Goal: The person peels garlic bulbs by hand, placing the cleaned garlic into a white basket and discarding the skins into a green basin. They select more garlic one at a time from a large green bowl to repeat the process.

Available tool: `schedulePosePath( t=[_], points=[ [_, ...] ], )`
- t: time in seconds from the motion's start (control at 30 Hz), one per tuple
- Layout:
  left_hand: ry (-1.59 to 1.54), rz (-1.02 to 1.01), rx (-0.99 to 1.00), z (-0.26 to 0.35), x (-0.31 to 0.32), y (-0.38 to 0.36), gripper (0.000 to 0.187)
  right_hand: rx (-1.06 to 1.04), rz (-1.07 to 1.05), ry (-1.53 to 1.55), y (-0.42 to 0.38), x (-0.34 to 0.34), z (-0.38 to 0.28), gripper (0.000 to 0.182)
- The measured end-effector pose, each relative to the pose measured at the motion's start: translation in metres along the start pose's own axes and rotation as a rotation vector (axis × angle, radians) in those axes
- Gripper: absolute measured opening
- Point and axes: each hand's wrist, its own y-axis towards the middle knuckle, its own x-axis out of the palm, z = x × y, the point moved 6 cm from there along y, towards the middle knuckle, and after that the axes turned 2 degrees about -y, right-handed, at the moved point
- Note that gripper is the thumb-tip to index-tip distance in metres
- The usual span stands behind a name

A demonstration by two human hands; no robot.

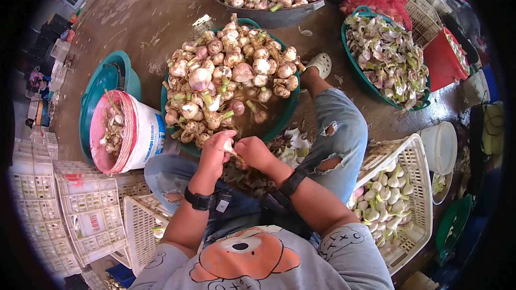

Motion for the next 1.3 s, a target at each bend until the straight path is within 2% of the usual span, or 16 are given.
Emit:
schedulePosePath(
  t=[0.13, 0.2, 0.27, 0.37, 0.43, 0.53, 0.6, 0.67, 0.73, 0.83, 0.9, 0.93, 1.07, 1.13, 1.2, 1.3],
  points=[
    [0.076, 0.015, 0.085, 0.009, 0.0, 0.0, 0.019, -0.333, 0.067, -0.129, -0.019, -0.001, -0.024, 0.019],
    [0.165, -0.014, 0.09, 0.002, -0.003, 0.007, 0.022, -0.576, 0.199, -0.81, -0.036, 0.006, -0.045, 0.016],
    [0.357, -0.06, 0.288, 0.006, 0.004, 0.009, 0.023, -0.519, 0.205, -0.81, -0.034, 0.007, -0.041, 0.013],
    [0.407, -0.048, 0.161, 0.005, 0.004, 0.004, 0.026, -0.43, 0.203, -0.808, -0.029, 0.004, -0.035, 0.024],
    [0.402, -0.035, 0.081, 0.007, 0.004, -0.001, 0.027, 0.029, -0.031, 0.148, -0.014, 0.005, -0.001, 0.025],
    [0.143, -0.099, 0.016, 0.005, 0.007, -0.003, 0.026, 0.215, -0.01, 0.522, -0.019, 0.007, 0.007, 0.027],
    [0.245, -0.108, 0.27, 0.013, 0.006, 0.0, 0.033, 0.106, 0.053, 0.496, -0.01, 0.005, 0.017, 0.023],
    [0.385, -0.096, 0.135, 0.015, 0.005, -0.005, 0.034, -0.705, 0.502, -0.265, -0.027, -0.014, -0.028, 0.017],
    [0.531, -0.084, 0.001, 0.007, -0.004, -0.004, 0.035, -0.624, 0.517, -0.192, -0.025, -0.015, -0.023, 0.017],
    [0.687, -0.195, 0.491, 0.021, 0.008, -0.02, 0.035, -0.455, 0.537, -0.042, -0.019, -0.019, -0.012, 0.016],
    [0.86, -0.201, 0.737, 0.036, 0.021, -0.039, 0.036, 0.157, 0.248, 0.543, 0.002, -0.011, 0.031, 0.017],
    [1.032, -0.207, 0.991, 0.043, 0.03, -0.05, 0.037, 0.156, 0.246, 0.543, -0.001, -0.014, 0.028, 0.017],
    [1.066, -0.077, 1.117, 0.032, 0.022, -0.048, 0.041, 0.125, 0.172, 0.608, -0.008, -0.013, 0.013, 0.02],
    [0.95, -0.036, 1.073, 0.024, 0.018, -0.04, 0.033, -0.067, 0.121, 0.854, -0.013, -0.011, -0.004, 0.019],
    [-0.296, 0.011, 0.262, -0.004, -0.012, -0.01, 0.022, -0.231, 0.087, 0.598, -0.031, -0.015, -0.02, 0.018],
    [-0.653, -0.004, 0.052, -0.022, -0.039, 0.006, 0.024, -0.492, 0.049, 0.244, -0.064, -0.017, -0.04, 0.017]
  ],
)
